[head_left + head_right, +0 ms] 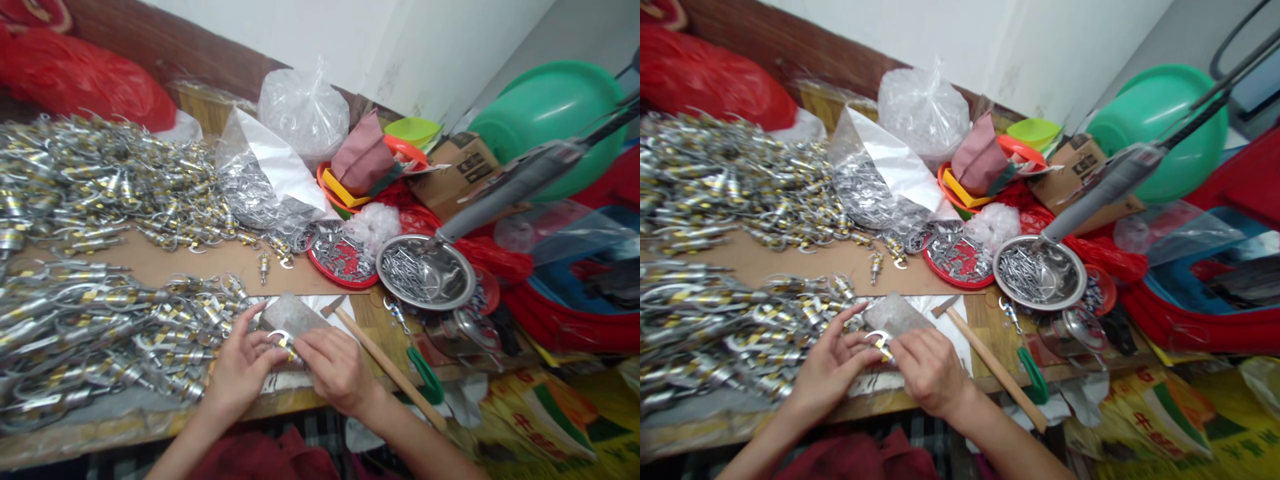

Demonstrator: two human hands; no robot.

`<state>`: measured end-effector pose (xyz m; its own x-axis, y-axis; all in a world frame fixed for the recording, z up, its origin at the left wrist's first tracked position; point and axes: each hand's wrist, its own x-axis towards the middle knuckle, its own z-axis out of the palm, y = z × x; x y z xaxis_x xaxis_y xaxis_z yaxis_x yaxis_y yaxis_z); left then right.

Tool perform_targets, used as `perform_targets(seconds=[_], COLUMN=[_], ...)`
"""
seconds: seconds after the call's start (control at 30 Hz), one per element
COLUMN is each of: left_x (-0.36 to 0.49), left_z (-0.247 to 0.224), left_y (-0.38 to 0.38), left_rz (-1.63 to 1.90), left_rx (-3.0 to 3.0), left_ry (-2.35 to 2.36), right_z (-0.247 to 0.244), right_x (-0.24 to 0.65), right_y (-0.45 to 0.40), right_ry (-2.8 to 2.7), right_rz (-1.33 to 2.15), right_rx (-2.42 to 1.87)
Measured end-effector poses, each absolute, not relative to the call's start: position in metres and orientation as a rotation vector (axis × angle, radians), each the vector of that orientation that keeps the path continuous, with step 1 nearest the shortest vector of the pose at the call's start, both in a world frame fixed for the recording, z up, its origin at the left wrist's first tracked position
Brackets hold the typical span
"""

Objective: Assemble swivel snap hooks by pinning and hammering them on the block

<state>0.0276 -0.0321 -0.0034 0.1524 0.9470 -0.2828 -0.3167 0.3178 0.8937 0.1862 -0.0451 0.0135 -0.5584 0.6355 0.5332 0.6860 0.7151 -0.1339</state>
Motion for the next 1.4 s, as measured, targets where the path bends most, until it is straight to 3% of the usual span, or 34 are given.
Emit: perform_targets(seconds=[0.43, 0.7, 1.03, 1.2, 1.4], left_x=[0.027, 0.027, 0.027, 0.027, 0.027], left_z=[-0.004, -0.004, -0.005, -0.005, -0.008], left_y=[-0.032, -0.032, -0.032, -0.033, -0.032], left_rz=[1.040, 1.032, 1.043, 1.042, 1.045], left_rx=[0.807, 0.805, 0.823, 0.797, 0.797], left_ry=[1.004, 0.998, 1.012, 1.008, 1.011], right_z=[0.022, 0.009, 0.015, 0.012, -0.013], right_x=[0.177, 0.182, 0.177, 0.192, 0.260], right_y=[-0.052, -0.064, -0.067, -0.066, -0.063], right_ry=[-2.524, -2.279, -2.371, -2.183, -1.974], right_rz=[-0.102, 0.188, 0.088, 0.254, -0.031], right_rx=[-1.184, -1.320, -1.437, -1.347, -1.993])
